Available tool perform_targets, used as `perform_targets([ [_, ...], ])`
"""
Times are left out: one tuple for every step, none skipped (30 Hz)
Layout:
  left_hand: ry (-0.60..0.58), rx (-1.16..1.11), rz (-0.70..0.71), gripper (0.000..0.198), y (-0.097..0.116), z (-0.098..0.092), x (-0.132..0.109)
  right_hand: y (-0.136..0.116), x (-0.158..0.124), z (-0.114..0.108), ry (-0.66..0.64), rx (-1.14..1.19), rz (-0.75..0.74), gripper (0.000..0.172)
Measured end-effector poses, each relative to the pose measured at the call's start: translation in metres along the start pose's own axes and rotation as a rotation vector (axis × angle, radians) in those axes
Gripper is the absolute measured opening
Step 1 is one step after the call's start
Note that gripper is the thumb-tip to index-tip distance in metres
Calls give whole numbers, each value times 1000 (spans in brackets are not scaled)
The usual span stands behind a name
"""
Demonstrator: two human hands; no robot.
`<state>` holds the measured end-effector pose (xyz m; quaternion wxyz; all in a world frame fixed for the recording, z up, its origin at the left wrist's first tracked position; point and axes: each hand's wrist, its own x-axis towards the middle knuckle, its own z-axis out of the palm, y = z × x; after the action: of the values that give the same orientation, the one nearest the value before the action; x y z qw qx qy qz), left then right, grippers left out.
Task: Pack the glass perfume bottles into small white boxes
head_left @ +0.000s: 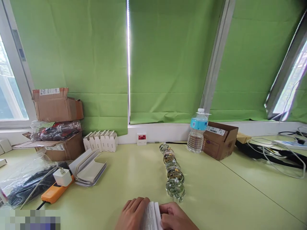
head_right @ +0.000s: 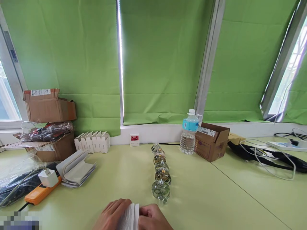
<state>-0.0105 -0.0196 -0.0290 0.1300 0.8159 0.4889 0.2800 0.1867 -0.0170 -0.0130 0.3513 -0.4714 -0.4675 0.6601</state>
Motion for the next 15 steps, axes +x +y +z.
perform_targets([
  [6,-33,-38,55,0,-3,0,1,3,-2,26,23,14,23],
  [20,-67,-72,61,1,-6,0,2,5,-4,49,42,37,23],
  [37,-99,-97,65,1,-8,-1,1,6,-6,59,46,56,27],
  [56,-128,-112,69,1,-10,-1,0,6,-7,54,30,61,34],
  [74,-154,-119,72,1,-11,-2,-2,6,-7,48,-15,30,44],
  [92,-175,-127,75,2,-11,-3,-5,4,-8,53,-97,-42,53],
  [113,-189,-138,78,2,-10,-3,-8,2,-7,77,-206,-142,60],
  [134,-199,-152,82,1,-8,-4,-11,-1,-7,115,-331,-253,63],
  [153,-206,-164,85,1,-6,-5,-13,-5,-6,161,-460,-364,60],
  [169,-215,-174,87,0,-4,-6,-16,-8,-5,194,-581,-463,52],
  [181,-226,-178,87,-1,-2,-7,-18,-11,-4,207,-683,-545,42],
  [187,-238,-176,87,-2,0,-8,-19,-14,-3,203,-757,-610,33],
  [187,-250,-169,87,-2,1,-8,-20,-17,-2,194,-808,-667,26],
  [182,-260,-162,87,-2,1,-8,-21,-19,-1,189,-840,-711,21],
  [173,-264,-154,85,-2,0,-7,-21,-20,0,197,-857,-746,18],
])
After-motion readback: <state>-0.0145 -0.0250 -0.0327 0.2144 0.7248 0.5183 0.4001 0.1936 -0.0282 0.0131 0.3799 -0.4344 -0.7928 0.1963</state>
